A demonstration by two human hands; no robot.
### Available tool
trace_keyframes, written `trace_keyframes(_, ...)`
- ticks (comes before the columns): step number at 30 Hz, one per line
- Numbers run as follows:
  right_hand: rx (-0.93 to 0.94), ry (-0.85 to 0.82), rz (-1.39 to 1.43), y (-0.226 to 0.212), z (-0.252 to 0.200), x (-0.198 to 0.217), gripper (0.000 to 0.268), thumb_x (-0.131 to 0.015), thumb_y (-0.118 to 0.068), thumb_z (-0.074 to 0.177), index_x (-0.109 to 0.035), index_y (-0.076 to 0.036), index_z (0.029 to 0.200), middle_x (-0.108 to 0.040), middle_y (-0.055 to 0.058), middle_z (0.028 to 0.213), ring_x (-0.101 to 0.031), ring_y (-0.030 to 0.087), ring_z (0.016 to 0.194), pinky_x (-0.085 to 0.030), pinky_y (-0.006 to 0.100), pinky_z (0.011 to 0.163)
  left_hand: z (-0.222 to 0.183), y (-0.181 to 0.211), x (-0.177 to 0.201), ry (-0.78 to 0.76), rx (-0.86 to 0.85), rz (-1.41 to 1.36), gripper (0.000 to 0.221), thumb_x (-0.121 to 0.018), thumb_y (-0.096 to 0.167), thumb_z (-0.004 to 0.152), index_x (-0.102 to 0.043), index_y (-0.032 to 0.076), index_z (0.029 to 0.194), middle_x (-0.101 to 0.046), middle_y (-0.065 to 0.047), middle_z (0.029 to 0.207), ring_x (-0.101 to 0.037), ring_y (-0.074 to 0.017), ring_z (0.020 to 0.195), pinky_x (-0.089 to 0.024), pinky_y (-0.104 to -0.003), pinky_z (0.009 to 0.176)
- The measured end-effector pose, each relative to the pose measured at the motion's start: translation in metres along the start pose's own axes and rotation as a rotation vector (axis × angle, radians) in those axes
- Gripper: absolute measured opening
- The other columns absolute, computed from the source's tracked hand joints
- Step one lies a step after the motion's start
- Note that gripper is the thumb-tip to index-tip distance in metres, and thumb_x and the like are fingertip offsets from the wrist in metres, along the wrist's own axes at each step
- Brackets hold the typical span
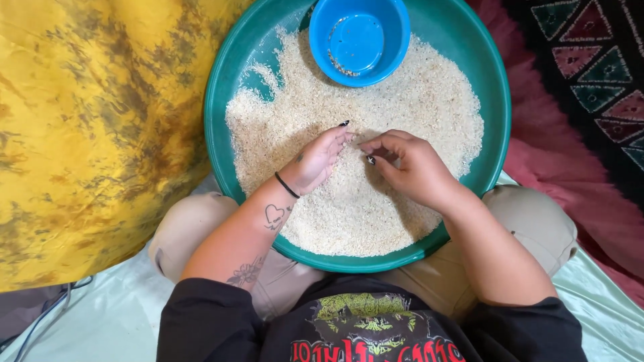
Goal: The person sorts through rice grains by hand, sifting them between both hands to remove debris, then picking out individual pieces of debris.
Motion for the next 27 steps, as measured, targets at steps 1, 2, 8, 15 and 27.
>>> trace_keyframes(1,0.001,0.000,0.001,0.003,0.001,0.001,0.020,-0.071,0.002,0.086,-0.076,-0.003,0.105,-0.074,0.013,0.096,-0.074,0.027,0.088,-0.060,0.035,0.073,-0.003,0.004,-0.004,0.001,0.000,0.001,0.084,-0.040,0.058,0.102,-0.023,-0.002,0.158,-0.001,-0.035,0.164,0.005,-0.0480,0.153,0.005,-0.058,0.124)
trace_keyframes(2,0.086,0.006,-0.064,-0.002,0.001,0.002,0.020,-0.075,-0.001,0.085,-0.077,-0.003,0.104,-0.074,0.013,0.097,-0.072,0.029,0.091,-0.057,0.039,0.078,-0.006,0.008,-0.009,-0.019,0.001,-0.029,0.087,-0.038,0.059,0.102,-0.018,-0.003,0.159,0.004,-0.035,0.164,0.008,-0.0491,0.152,0.009,-0.059,0.122)
trace_keyframes(8,0.298,0.045,-0.176,-0.027,-0.001,-0.013,0.016,-0.081,-0.013,0.086,-0.078,-0.005,0.100,-0.069,0.011,0.095,-0.059,0.027,0.097,-0.049,0.042,0.089,-0.010,0.015,-0.021,-0.114,-0.061,-0.201,0.077,-0.046,0.058,0.100,-0.043,-0.005,0.145,-0.059,-0.021,0.127,-0.058,-0.0284,0.121,-0.047,-0.039,0.102)
trace_keyframes(15,0.425,0.136,-0.335,-0.042,-0.004,-0.033,0.013,-0.084,-0.019,0.087,-0.080,-0.008,0.092,-0.067,0.007,0.091,-0.052,0.023,0.092,-0.043,0.038,0.086,-0.028,0.028,-0.039,-0.115,-0.058,-0.373,0.062,-0.050,0.051,0.100,-0.049,-0.003,0.130,-0.059,-0.007,0.098,-0.057,-0.0120,0.085,-0.046,-0.020,0.071)
trace_keyframes(27,0.590,0.231,-0.420,-0.037,-0.010,-0.035,0.007,-0.079,-0.021,0.091,-0.077,-0.016,0.086,-0.070,0.000,0.098,-0.059,0.022,0.094,-0.045,0.040,0.086,-0.007,0.007,-0.017,-0.133,-0.015,-0.235,0.080,-0.042,0.064,0.099,-0.051,-0.004,0.141,-0.050,-0.032,0.143,-0.038,-0.0425,0.141,-0.028,-0.049,0.118)
Point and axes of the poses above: each hand's wrist, its own z-axis towards the middle knuckle, its own x-axis out of the back of the hand, y = z × x, the point moved 9 cm from there along z, towards the middle knuckle
